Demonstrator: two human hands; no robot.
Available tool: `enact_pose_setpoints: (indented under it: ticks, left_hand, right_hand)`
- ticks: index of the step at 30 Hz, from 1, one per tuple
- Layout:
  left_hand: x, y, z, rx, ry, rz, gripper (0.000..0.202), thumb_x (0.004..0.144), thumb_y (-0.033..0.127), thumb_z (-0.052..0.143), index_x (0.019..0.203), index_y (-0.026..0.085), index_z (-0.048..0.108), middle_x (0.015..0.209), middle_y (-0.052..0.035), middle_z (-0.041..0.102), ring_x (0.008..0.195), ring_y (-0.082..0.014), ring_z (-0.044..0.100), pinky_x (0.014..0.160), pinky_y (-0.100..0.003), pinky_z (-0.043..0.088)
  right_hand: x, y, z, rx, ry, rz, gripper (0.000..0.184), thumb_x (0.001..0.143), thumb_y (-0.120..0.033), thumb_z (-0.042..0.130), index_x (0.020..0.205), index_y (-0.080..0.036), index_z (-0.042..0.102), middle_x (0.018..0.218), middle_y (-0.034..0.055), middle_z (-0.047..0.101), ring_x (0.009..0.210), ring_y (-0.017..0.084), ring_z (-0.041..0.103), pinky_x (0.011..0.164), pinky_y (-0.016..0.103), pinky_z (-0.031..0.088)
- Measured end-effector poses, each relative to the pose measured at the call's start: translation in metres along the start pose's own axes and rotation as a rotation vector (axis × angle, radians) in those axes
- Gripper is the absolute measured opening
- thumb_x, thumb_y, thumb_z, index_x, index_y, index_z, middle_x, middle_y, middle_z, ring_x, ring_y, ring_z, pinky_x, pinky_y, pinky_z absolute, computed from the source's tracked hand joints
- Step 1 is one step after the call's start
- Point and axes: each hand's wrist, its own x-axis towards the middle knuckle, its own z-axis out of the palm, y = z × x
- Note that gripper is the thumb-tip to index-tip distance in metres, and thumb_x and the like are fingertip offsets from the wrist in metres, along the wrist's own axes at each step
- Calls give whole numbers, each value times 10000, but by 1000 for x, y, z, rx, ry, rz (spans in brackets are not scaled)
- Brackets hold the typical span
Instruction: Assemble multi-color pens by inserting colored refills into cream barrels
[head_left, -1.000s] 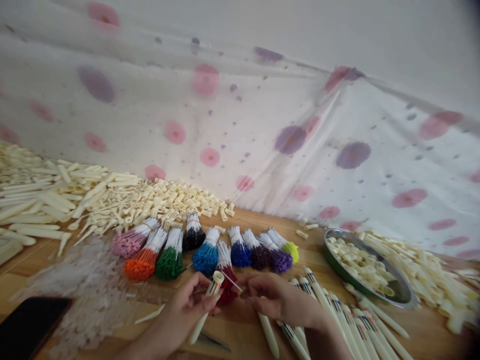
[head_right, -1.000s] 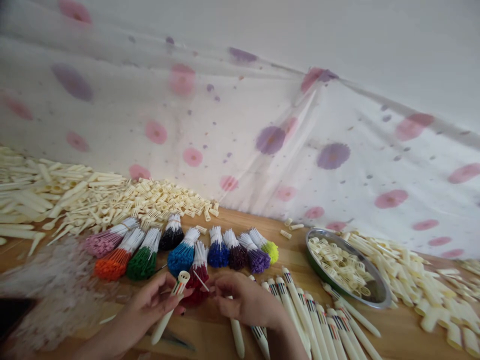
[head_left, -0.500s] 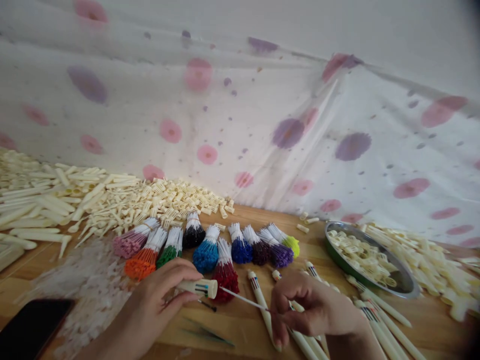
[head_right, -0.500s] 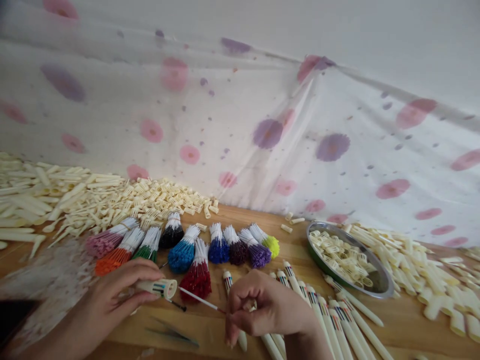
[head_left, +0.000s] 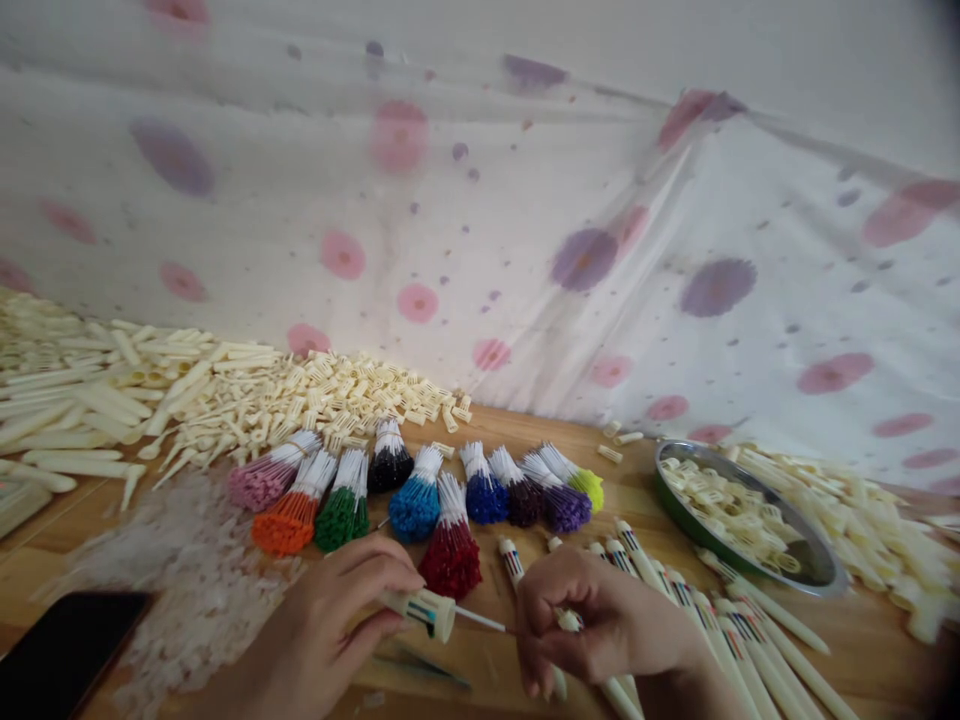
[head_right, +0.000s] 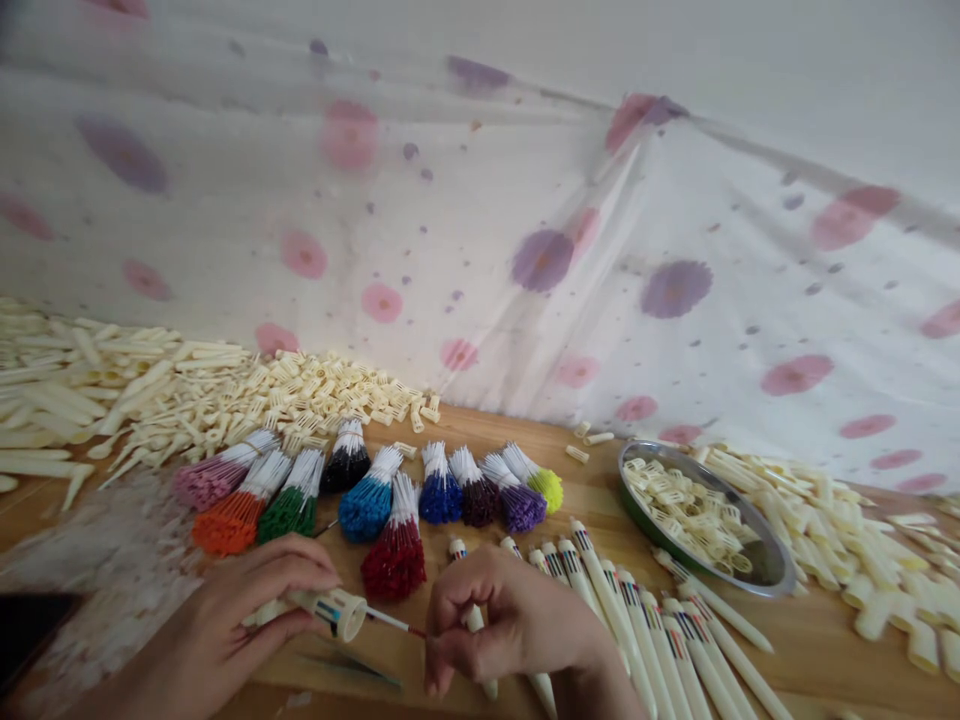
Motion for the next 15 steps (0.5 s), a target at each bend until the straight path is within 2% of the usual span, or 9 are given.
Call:
enact_pose_setpoints:
  ticks: [7, 11, 13, 15]
  left_hand:
    - [0, 5, 0, 40, 3, 81, 373, 726, -20, 527, 939, 283, 568, 887, 23, 658, 794, -119, 657, 699, -160, 497]
    - [1, 6, 0, 71, 26, 93, 387, 715, -29, 512, 936, 284, 564, 887, 26, 657, 805, -117, 657, 717, -158, 494]
    - [1, 5, -1, 79, 31, 95, 387, 711, -34, 513, 928, 283, 564, 893, 30, 654, 811, -113, 654, 732, -155, 489]
    - [0, 3, -2, 72, 33, 81, 373, 718, -30, 526, 919, 281, 566, 890, 35, 650, 810, -107, 651, 733, -149, 485]
  right_hand:
    - [4, 0, 7, 23, -19, -30, 220, 784, -209, 467, 582, -163, 542, 660, 71, 708, 589, 124, 646, 536, 200, 461]
    - [7, 1, 10, 52, -22, -43, 217, 788, -198, 474, 590, -153, 551, 628, 63, 693, 544, 115, 622, 498, 187, 439]
    - [7, -3, 12, -3, -2, -46, 230, 804, -209, 486, 593, -153, 556, 627, 56, 689, 540, 112, 614, 501, 187, 439]
    - [5, -10, 15, -143, 87, -69, 218, 825, -203, 497, 628, -155, 579, 653, 46, 687, 570, 113, 610, 533, 191, 443]
